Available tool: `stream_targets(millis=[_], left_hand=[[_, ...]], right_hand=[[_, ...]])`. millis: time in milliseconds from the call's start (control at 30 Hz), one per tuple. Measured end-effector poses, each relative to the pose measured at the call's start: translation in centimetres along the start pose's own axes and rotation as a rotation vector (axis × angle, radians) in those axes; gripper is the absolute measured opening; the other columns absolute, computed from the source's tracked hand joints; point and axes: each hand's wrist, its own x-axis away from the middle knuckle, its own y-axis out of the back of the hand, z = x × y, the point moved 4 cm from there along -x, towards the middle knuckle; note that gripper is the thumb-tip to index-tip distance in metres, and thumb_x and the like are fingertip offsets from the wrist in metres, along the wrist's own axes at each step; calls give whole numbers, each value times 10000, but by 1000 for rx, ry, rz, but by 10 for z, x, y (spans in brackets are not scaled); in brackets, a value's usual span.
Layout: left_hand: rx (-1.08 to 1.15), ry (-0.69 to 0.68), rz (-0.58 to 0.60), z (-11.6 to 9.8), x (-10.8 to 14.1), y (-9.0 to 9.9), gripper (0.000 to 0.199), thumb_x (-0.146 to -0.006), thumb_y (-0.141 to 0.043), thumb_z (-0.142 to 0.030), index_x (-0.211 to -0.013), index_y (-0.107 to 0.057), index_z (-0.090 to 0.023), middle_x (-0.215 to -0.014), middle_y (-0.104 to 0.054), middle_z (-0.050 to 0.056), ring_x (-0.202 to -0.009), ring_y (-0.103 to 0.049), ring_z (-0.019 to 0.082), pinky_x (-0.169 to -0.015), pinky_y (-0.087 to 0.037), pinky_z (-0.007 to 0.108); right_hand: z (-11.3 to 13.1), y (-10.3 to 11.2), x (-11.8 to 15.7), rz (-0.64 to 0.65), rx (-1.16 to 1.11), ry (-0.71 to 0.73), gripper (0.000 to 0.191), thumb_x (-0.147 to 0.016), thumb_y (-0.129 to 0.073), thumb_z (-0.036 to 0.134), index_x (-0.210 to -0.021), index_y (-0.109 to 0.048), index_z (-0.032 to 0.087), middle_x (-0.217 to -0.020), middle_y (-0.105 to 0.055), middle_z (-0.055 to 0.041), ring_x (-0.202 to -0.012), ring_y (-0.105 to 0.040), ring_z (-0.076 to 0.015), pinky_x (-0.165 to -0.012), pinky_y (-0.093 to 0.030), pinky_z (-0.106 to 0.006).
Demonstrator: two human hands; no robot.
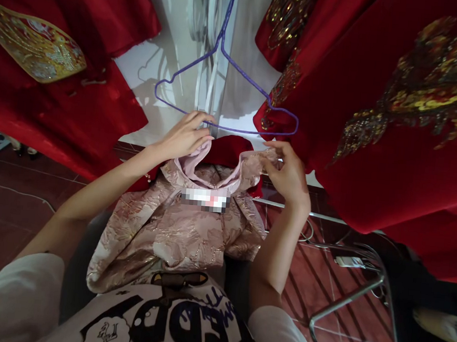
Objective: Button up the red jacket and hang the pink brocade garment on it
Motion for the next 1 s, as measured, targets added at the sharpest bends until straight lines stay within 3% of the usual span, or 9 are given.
stream_targets(millis=[67,133,267,400,533,633,767,867,1000], left_hand=[[-4,-11,40,-6,-1,-7,296,-1038,-536,-281,-877,-750,-153,-1431,-589,159,-1398,-492,334,-1209,-389,538],[-12,40,57,-14,4,-17,282,-1023,-561,-263,-857,-752,-139,-1406,-594,180,-1378,-507,343,-1234,-354,561],[-44,263,-101,-38,26,-32,337,-1060,-484,-302,-939,-756,-144,-1207,-663,188,-1219,-589,360,-1182,-348,658],[-40,360,-223,-55,40,-26,375,-1084,-413,-343,-985,-743,-194,-1161,-680,172,-1174,-596,359,-1175,-326,669],[-23,335,-152,-44,46,-14,361,-1080,-420,-348,-978,-733,-199,-1193,-667,162,-1222,-573,367,-1177,-325,650],[-47,331,-121,-38,49,-12,363,-1084,-408,-342,-980,-723,-197,-1157,-670,154,-1191,-588,355,-1159,-354,638],[-71,334,-131,-49,47,-13,344,-1088,-402,-332,-1014,-719,-220,-1169,-665,146,-1212,-584,347,-1160,-363,627],[-76,345,-97,-52,44,-15,350,-1089,-398,-327,-1030,-723,-211,-1172,-663,157,-1217,-587,353,-1158,-373,626],[-109,334,-155,-46,46,-14,357,-1090,-402,-305,-1011,-732,-193,-1146,-681,156,-1181,-613,346,-1159,-391,623]], right_hand=[[-3,2,3,57,-63,-93,372,-742,-727,336,-1098,-680,240,-862,-719,-31,-814,-686,-233,-749,-563,-391],[-1,6,4,25,-109,-119,336,-740,-732,327,-1064,-706,242,-847,-736,-31,-800,-687,-231,-759,-556,-391],[13,20,2,-233,-83,9,303,-826,-616,269,-1110,-718,230,-1090,-754,-85,-979,-705,-229,-900,-544,-397],[8,27,-1,-411,-31,33,382,-799,-551,240,-1163,-664,206,-1199,-712,-134,-1092,-696,-251,-984,-535,-428],[-7,30,-5,-526,-74,-4,454,-685,-582,240,-1136,-620,203,-1036,-691,-128,-966,-701,-286,-923,-542,-487],[-14,31,-6,-553,-89,-8,446,-644,-595,251,-1088,-613,213,-928,-664,-112,-865,-682,-289,-858,-536,-500],[-16,34,-7,-561,-106,48,417,-628,-579,271,-1041,-609,227,-914,-669,-116,-822,-669,-286,-834,-535,-510],[-13,34,-6,-564,-105,54,402,-648,-579,273,-1047,-614,234,-934,-680,-120,-857,-685,-292,-848,-545,-515],[-14,32,-5,-558,-128,70,336,-727,-582,298,-1053,-620,225,-1016,-706,-147,-897,-700,-288,-875,-558,-514]])
